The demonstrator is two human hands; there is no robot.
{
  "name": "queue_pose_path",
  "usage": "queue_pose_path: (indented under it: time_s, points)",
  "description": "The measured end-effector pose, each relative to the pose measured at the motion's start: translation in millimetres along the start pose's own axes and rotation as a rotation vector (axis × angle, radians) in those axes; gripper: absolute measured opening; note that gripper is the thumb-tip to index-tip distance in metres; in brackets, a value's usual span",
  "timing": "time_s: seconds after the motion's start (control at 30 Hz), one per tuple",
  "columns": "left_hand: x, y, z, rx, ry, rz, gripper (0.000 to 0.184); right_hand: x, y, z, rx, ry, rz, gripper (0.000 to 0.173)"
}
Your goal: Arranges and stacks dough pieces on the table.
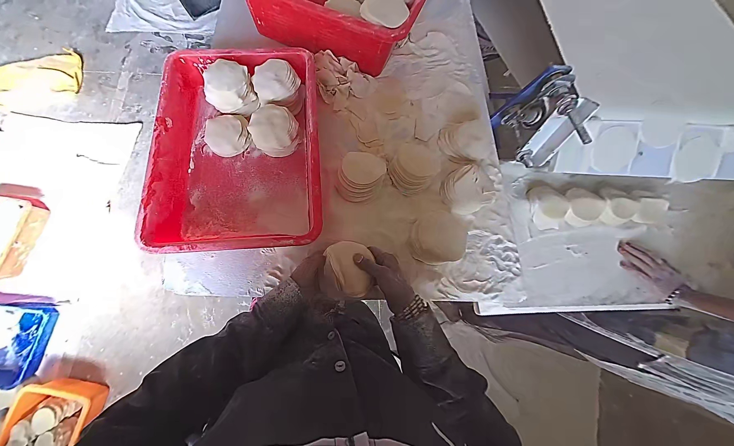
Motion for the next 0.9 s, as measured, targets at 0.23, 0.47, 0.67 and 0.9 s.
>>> queue_pose_path:
  time_s: [0.23,0.47,0.67,0.9]
  points:
    - [-9.0,-6.7,-1.0,0.017,0.071,0.337,0.051,1.1,9.0,0.4,-0.014,-0.065,-0.429,0.040]
    - [-17.0,-35.8,-6.1,0.218,0.031,0.242,0.049,6.4,29.9,-25.4,-0.077,0.106,0.031,0.033]
    - [-11.8,-47.9,-7.3,0.298,-0.014,0.111,0.056,-14.2,12.6,-34.1,0.025,0.081,0.370,0.081]
    - [-15.2,-49.1,-11.3,0.316,-0.074,0.030,0.058,-16.8,2.9,-33.9,-0.121,0.068,0.668,0.068]
Point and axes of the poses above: each hand's wrist, its own z-axis towards the middle knuckle, its own y-axis out of the back of the hand, x = y × z, the point moved 7 cm from there along z, towards the middle knuckle, and after that the axes turned 11 degrees about x, right-handed, at the moved point
